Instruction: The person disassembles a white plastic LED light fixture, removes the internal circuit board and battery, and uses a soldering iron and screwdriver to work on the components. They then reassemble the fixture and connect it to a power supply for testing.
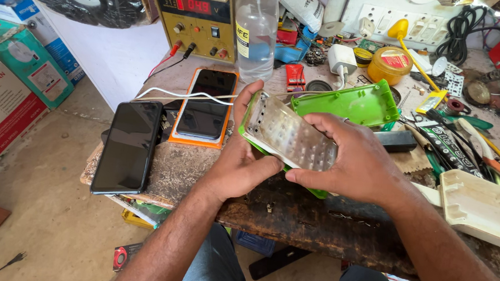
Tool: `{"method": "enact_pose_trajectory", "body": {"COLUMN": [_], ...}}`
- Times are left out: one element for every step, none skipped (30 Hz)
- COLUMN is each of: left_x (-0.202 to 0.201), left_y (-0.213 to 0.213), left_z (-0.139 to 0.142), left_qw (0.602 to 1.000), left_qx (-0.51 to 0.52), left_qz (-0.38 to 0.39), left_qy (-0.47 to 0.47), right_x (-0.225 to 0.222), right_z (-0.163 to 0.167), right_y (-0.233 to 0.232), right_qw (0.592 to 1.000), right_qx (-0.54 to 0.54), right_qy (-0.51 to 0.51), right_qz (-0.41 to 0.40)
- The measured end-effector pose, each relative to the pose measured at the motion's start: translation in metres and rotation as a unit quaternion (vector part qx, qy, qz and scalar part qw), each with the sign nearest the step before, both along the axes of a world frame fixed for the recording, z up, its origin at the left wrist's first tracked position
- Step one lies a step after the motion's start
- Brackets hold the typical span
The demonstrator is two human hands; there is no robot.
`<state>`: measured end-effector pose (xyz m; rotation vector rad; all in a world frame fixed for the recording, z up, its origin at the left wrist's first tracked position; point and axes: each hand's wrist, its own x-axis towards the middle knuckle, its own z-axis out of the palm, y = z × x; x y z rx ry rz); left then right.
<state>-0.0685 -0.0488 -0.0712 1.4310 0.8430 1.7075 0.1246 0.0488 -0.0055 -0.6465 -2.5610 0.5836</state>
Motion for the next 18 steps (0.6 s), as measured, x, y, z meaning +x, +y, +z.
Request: {"method": "enact_pose_trajectory", "body": {"left_x": [0.001, 0.001, 0.001, 0.002, 0.001, 0.001, 0.001, 0.001, 0.001, 0.001, 0.0, -0.001, -0.001, -0.001, -0.001, -0.001, -0.001, -0.001], "left_y": [-0.001, -0.001, -0.001, 0.0, 0.0, 0.001, 0.002, 0.002, 0.002, 0.002, 0.002, 0.002, 0.001, 0.001, 0.002, 0.002, 0.002, 0.002], "left_z": [0.0, 0.001, 0.001, 0.002, 0.003, 0.004, 0.005, 0.005, 0.005, 0.006, 0.006, 0.006, 0.006, 0.007, 0.007, 0.007, 0.007, 0.006], "left_qw": [1.0, 1.0, 1.0, 0.999, 0.999, 0.997, 0.994, 0.996, 0.997, 0.998, 0.998, 0.998, 0.998, 0.998, 0.998, 0.998, 0.999, 0.999], "left_qx": [-0.003, -0.009, -0.014, -0.02, -0.006, 0.008, 0.024, 0.015, 0.005, -0.005, -0.013, -0.02, -0.028, -0.016, -0.004, 0.007, -0.013, -0.034], "left_qz": [0.006, 0.014, 0.022, 0.03, 0.047, 0.064, 0.08, 0.074, 0.068, 0.061, 0.057, 0.053, 0.049, 0.048, 0.046, 0.044, 0.041, 0.038], "left_qy": [0.003, 0.004, 0.004, 0.004, 0.025, 0.045, 0.066, 0.054, 0.042, 0.031, 0.03, 0.028, 0.026, 0.033, 0.039, 0.046, 0.031, 0.017], "right_x": [0.0, 0.0, -0.001, -0.001, 0.0, 0.0, 0.0, 0.001, 0.001, 0.002, 0.002, 0.002, 0.002, 0.002, 0.002, 0.002, 0.002, 0.001], "right_z": [-0.001, -0.002, -0.003, -0.003, -0.002, -0.002, 0.0, 0.001, 0.001, 0.002, 0.003, 0.003, 0.004, 0.004, 0.005, 0.005, 0.006, 0.006], "right_y": [0.0, -0.001, 0.0, 0.0, 0.002, 0.003, 0.005, 0.007, 0.008, 0.009, 0.009, 0.01, 0.01, 0.01, 0.011, 0.011, 0.011, 0.011], "right_qw": [1.0, 0.999, 0.998, 0.999, 0.999, 0.999, 0.999, 0.998, 0.998, 0.998, 0.998, 0.998, 0.998, 0.998, 0.998, 0.998, 0.998, 0.998], "right_qx": [0.012, 0.025, 0.037, 0.038, 0.039, 0.04, 0.041, 0.04, 0.039, 0.038, 0.038, 0.037, 0.038, 0.039, 0.041, 0.04, 0.038, 0.036], "right_qy": [0.011, 0.022, 0.033, 0.024, 0.017, 0.01, 0.007, 0.003, 0.0, -0.003, -0.004, -0.006, -0.011, -0.016, -0.02, -0.025, -0.03, -0.035], "right_qz": [0.009, 0.02, 0.031, 0.029, 0.028, 0.026, 0.031, 0.037, 0.044, 0.045, 0.045, 0.045, 0.047, 0.048, 0.048, 0.046, 0.043, 0.041]}}
